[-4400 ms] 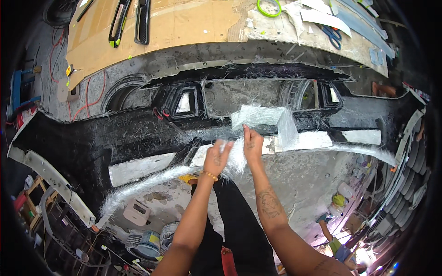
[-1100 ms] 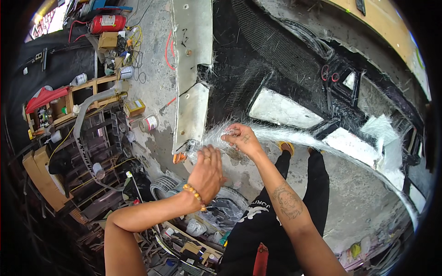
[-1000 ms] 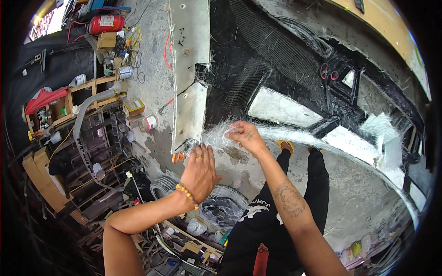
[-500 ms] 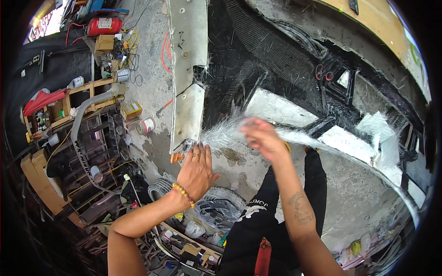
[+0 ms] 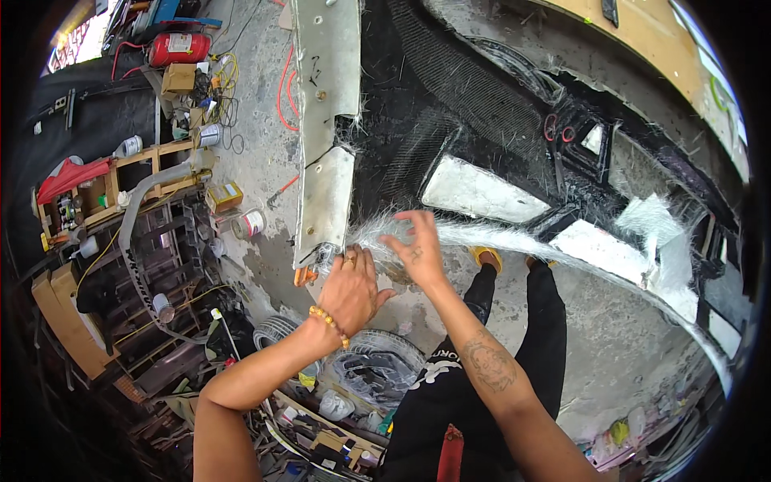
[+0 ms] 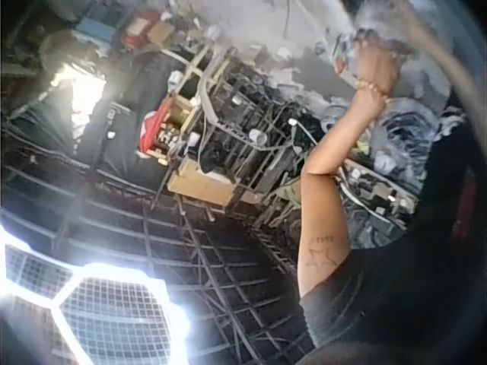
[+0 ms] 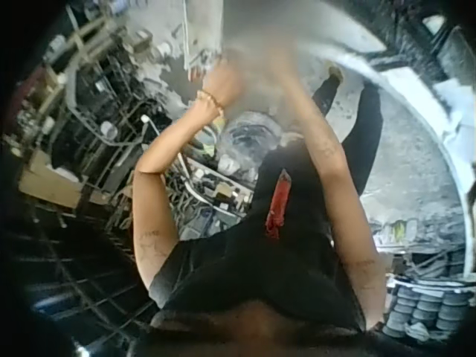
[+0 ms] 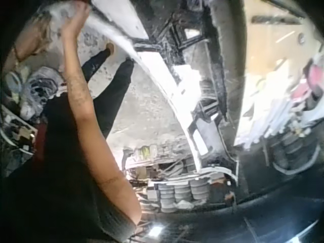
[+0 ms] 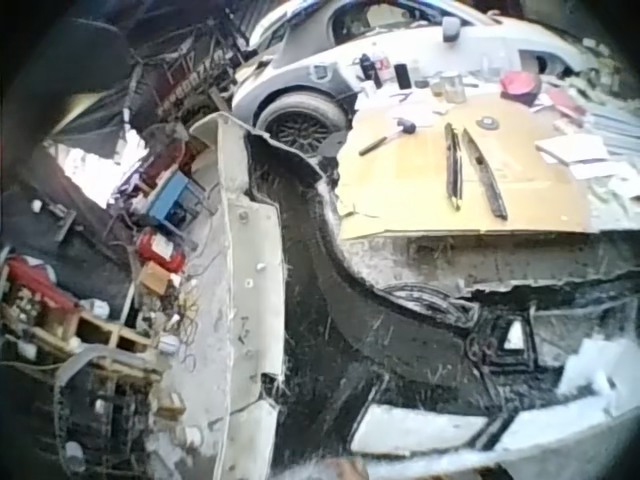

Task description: The person places and smooths white fibrous mat strips onto a black composite car bumper, pressing and adjusting the material by hand to conform to the surface. The person repeatedly handles the mat, aligning it along the bumper's contours.

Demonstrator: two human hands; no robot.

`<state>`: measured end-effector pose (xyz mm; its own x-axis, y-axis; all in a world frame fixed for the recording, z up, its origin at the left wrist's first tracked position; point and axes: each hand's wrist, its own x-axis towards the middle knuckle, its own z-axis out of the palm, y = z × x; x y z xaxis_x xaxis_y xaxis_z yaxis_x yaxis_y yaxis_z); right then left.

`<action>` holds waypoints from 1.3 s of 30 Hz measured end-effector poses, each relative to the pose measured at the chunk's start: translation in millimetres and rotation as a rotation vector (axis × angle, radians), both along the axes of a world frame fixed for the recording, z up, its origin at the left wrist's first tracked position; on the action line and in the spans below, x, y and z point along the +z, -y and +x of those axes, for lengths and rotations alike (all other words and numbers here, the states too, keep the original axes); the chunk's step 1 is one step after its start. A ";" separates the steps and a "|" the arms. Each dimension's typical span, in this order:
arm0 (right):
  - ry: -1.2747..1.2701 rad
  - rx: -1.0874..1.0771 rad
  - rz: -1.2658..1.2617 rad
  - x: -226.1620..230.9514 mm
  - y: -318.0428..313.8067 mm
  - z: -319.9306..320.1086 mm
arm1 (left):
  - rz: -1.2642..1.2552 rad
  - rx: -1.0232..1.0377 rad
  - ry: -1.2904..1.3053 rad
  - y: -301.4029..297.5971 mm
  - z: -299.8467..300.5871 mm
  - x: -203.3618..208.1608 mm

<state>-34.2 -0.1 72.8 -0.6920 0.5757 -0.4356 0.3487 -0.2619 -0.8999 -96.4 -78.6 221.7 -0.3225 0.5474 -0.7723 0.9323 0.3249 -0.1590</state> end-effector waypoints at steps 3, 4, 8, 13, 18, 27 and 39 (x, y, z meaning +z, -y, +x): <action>-0.252 0.124 -0.006 4.4 -3.8 4.7 | 0.083 -0.050 -0.018 10.4 0.2 -0.5; -0.353 0.179 -0.041 3.8 -2.6 5.3 | 0.104 -0.073 -0.026 11.2 1.0 0.7; -0.470 0.364 0.109 -4.6 9.6 3.4 | 0.098 -0.031 -0.026 4.6 0.4 32.8; -0.435 0.445 0.087 2.0 8.4 5.1 | 0.149 -0.065 -0.029 23.5 -9.2 41.9; -0.351 0.197 0.065 -9.9 -11.8 34.3 | 0.328 0.011 0.146 -12.5 11.6 49.6; 0.458 -0.191 0.129 -131.1 -188.7 339.7 | 0.449 0.288 0.769 -129.2 135.8 -119.2; 0.748 -0.314 0.973 -276.2 -470.7 543.9 | 0.505 0.617 0.867 -257.4 289.3 -285.2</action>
<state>509.6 470.7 -203.4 -0.2361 0.9711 0.0345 0.8970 0.2315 -0.3766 192.8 178.8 -63.5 -0.1135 0.7889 -0.6040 0.3288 0.6035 0.7264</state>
